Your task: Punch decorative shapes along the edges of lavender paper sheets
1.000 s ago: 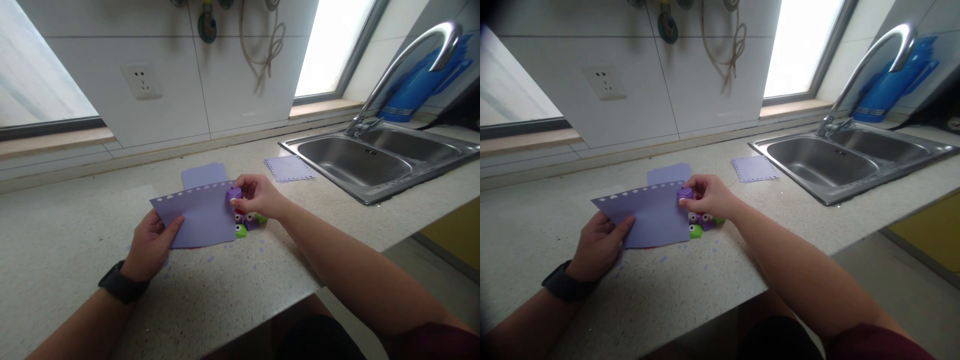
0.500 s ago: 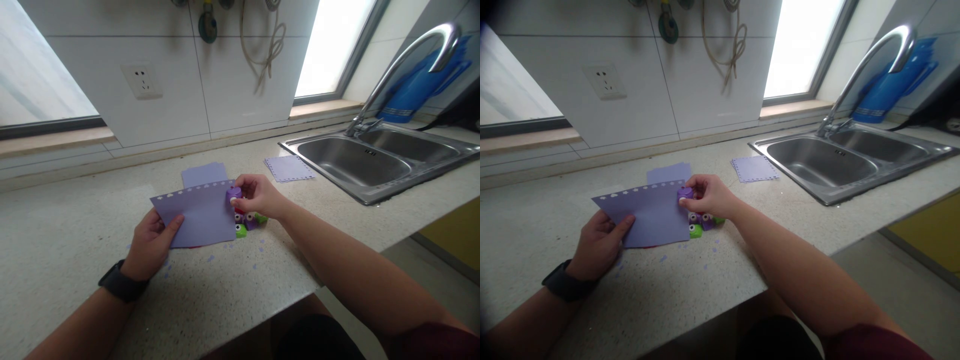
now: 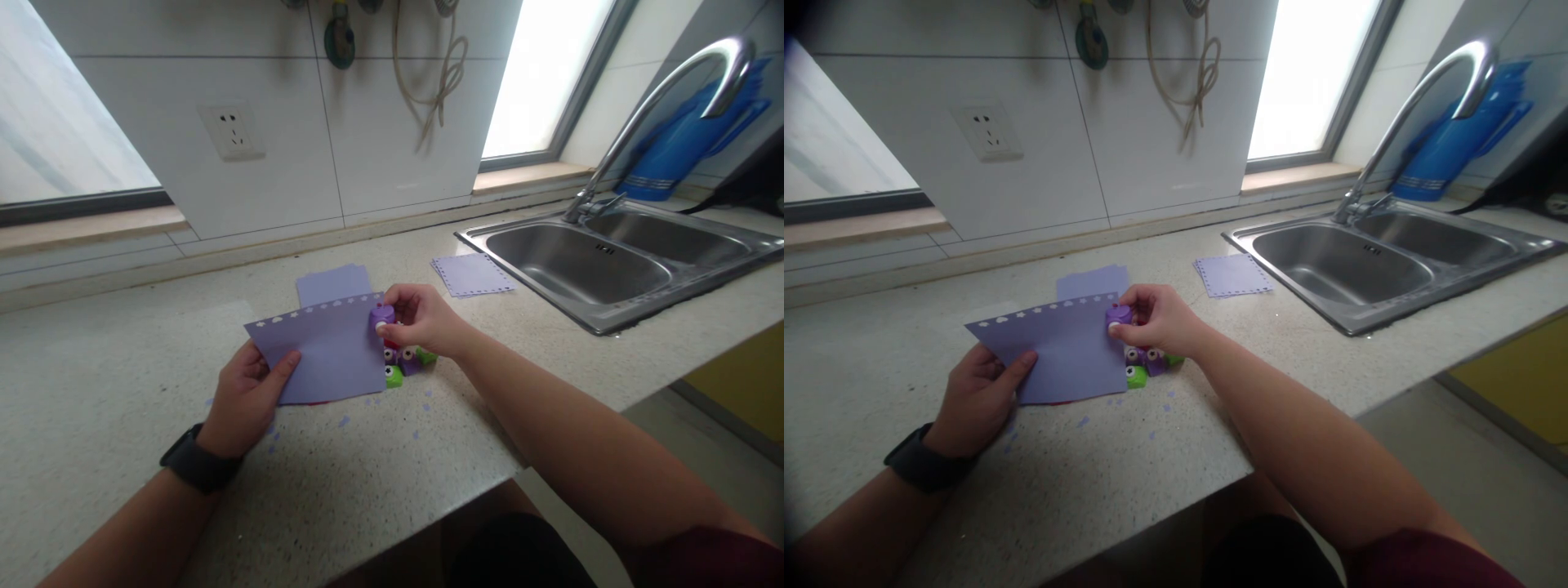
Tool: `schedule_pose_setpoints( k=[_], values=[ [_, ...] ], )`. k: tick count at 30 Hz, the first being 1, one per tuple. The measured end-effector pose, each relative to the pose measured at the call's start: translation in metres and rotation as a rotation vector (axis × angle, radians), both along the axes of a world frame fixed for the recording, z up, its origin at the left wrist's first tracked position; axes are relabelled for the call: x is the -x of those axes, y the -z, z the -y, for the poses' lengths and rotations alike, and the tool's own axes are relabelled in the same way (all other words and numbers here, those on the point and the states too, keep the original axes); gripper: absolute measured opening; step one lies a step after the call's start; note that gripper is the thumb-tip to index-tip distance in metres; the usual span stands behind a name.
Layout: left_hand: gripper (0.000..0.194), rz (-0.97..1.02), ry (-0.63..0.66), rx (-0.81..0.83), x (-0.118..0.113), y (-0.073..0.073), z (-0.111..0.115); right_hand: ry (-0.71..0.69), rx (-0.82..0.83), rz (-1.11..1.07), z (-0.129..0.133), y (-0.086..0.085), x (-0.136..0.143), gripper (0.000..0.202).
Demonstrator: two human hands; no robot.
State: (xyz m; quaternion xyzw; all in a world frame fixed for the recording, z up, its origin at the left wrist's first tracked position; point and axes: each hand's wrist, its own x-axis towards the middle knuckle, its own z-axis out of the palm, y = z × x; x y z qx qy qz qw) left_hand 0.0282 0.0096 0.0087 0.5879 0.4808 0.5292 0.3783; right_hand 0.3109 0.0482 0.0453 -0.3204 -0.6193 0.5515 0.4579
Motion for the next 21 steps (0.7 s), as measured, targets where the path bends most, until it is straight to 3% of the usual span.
schedule_pose_setpoints(
  k=[21],
  values=[
    [0.042,-0.022,-0.042,0.017,-0.0024,-0.0035,0.0027,0.015,0.004,0.015,-0.0003,-0.0008,-0.0001,0.038]
  ],
)
